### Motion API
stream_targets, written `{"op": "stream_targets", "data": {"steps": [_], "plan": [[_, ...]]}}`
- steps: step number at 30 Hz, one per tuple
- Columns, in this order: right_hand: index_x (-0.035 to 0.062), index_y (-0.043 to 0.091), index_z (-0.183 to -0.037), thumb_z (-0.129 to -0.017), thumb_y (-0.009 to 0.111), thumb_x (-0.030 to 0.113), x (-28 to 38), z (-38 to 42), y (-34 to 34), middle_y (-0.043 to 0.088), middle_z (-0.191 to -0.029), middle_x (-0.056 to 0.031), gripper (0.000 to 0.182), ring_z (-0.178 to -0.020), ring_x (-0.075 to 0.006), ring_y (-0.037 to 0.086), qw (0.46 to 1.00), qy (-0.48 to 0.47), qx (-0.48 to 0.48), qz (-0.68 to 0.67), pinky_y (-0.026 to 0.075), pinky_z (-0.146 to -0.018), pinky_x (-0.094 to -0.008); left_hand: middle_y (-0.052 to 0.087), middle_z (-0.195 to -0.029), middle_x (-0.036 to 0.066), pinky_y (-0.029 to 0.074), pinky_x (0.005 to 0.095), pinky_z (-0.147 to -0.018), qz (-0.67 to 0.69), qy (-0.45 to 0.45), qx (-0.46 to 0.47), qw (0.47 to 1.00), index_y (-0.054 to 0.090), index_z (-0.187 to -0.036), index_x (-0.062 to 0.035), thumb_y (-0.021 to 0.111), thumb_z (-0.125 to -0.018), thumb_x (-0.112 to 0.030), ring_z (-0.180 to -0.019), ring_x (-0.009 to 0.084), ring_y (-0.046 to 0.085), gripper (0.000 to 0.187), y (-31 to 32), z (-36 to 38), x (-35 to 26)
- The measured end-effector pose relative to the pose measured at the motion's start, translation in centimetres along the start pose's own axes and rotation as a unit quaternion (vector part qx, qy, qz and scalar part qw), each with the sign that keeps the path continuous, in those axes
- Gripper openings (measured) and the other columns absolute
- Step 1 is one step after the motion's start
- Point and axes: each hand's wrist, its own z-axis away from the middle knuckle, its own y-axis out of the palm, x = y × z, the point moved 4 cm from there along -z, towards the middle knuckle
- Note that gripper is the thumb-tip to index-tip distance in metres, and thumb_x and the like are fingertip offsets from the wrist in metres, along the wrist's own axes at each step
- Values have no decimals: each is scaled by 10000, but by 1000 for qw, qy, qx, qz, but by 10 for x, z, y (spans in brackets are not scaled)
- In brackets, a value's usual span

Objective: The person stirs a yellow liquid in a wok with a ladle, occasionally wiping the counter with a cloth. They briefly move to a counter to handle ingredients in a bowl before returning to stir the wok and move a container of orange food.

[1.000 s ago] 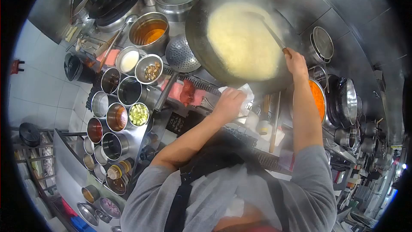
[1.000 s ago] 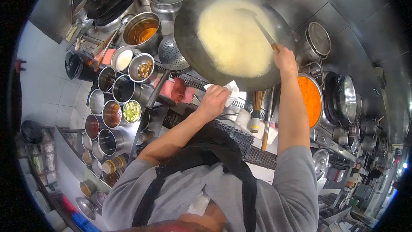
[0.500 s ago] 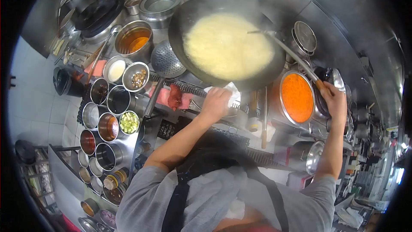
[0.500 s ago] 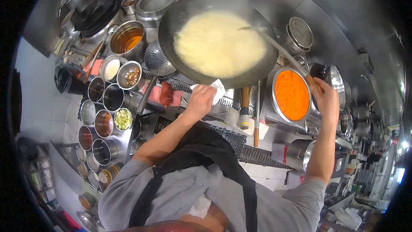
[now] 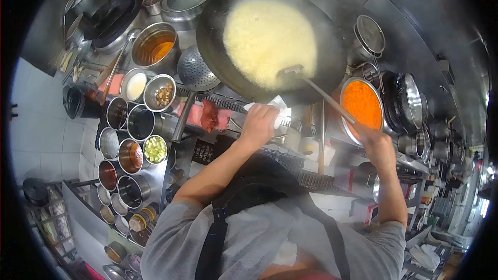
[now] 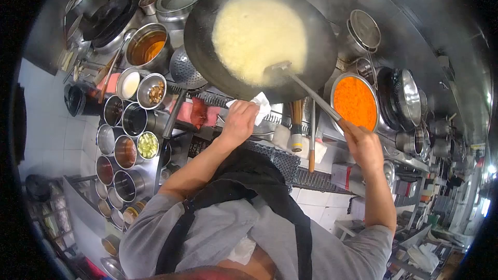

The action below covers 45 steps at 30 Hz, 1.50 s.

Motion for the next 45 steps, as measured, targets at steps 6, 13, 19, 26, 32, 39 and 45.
{"op": "stream_targets", "data": {"steps": [6, 13, 19, 26, 32, 39, 45], "plan": [[142, 656, -1185, -899, 610, 174, 5, -59, 76, 626, -786, -235, 291, -722, -419, 635, 999, -44, 22, 18, 500, -660, -501, 618, -972, 123, 446, 430, -832, -1, 0, 16, 1000, 608, -959, -15, 615, -804, -18, -916, 326, 568, 156, 1, 2, 2], [151, 576, -1232, -939, 525, 184, 20, -145, 138, 629, -826, -253, 299, -818, -459, 626, 999, -39, 20, 26, 501, -735, -546, 616, -944, 119, 451, 421, -829, 6, 5, 2, 1000, 613, -948, -20, 618, -800, -21, -887, 307, 575, 147, -1, 2, 1], [159, 588, -1180, -945, 475, 228, 2, -205, 145, 656, -938, -261, 270, -932, -460, 618, 1000, 3, -15, 1, 487, -824, -549, 624, -946, 114, 452, 423, -834, -14, 7, 6, 1000, 614, -945, -20, 610, -819, -31, -889, 306, 582, 126, 2, 4, 4], [184, 641, -1194, -926, 513, 273, -35, -194, 75, 665, -994, -235, 311, -985, -417, 624, 997, 67, -46, 12, 492, -867, -490, 636, -970, 126, 449, 437, -852, -22, -1, 11, 1000, 614, -946, -23, 599, -836, -50, -915, 316, 588, 114, -3, 2, -2], [79, 694, -1123, -842, 657, 236, -66, -122, -14, 688, -992, -221, 324, -960, -333, 684, 991, 121, -62, -7, 517, -837, -377, 636, -954, 136, 451, 444, -845, -28, -14, 15, 999, 615, -946, -21, 601, -831, -40, -916, 340, 582, 117, 0, 2, -1], [11, 694, -1095, -785, 721, 136, -53, -30, -65, 701, -913, -229, 335, -848, -225, 718, 984, 168, -56, -24, 524, -757, -324, 629, -931, 137, 446, 445, -801, -18, -5, 9, 1000, 615, -931, -15, 609, -820, -21, -893, 340, 580, 111, 2, 1, 0], [10, 714, -1052, -769, 746, 119, -39, -1, -26, 704, -862, -214, 305, -744, -227, 723, 990, 126, -17, -66, 534, -674, -322, 604, -860, 142, 433, 454, -773, -1, 2, -1, 1000, 609, -900, -21, 576, -809, -25, -843, 346, 559, 97, 3, -3, -2]]}}
